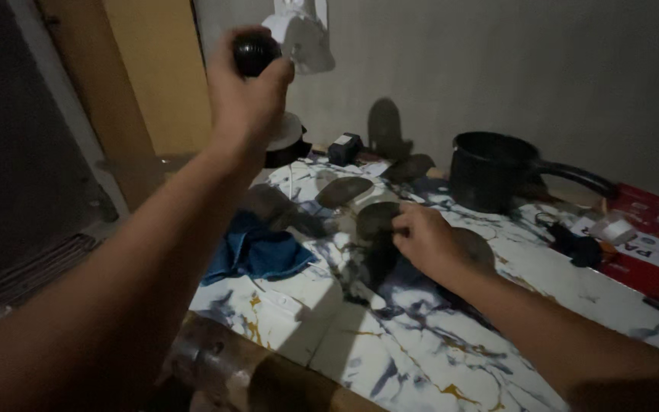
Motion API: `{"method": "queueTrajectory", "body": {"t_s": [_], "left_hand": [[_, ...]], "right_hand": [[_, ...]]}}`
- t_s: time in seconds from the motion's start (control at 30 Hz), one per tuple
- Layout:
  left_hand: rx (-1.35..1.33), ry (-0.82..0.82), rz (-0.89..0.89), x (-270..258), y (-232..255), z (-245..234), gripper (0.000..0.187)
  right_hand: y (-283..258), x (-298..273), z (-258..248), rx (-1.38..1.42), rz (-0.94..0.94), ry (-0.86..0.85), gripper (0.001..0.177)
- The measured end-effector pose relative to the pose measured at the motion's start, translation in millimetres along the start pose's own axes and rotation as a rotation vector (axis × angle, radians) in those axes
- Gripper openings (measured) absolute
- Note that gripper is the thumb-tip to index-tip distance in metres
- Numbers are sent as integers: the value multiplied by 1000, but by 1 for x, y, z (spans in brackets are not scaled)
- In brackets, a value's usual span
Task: The person assembles a small white fan by attaching the blade to the motor housing and securing the protective cage. They handle the fan parts and a black cap, placing them on a cluttered table.
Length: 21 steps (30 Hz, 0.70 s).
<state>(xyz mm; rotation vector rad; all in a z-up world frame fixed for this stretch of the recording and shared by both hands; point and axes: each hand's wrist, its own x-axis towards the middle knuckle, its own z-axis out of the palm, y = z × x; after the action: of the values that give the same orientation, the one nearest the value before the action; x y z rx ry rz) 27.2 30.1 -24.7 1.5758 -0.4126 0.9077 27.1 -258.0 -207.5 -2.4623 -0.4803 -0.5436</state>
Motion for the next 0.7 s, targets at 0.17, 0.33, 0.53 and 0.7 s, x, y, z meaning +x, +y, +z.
{"method": "queueTrajectory", "body": {"t_s": [0.17,0.33,0.53,0.7], "left_hand": [[-41,-31,67,14,-10,-9,46],[18,-2,105,20,-6,-13,47],[-23,3,-31,10,11,-11,51],[-99,-38,-77,8,22,-9,47]], "right_hand": [[4,-1,9,-200,-36,-44,33],[-1,7,10,-185,-140,209,47],[-2,14,21,-427,277,-312,66],[-1,10,30,-325,295,-337,86]]}}
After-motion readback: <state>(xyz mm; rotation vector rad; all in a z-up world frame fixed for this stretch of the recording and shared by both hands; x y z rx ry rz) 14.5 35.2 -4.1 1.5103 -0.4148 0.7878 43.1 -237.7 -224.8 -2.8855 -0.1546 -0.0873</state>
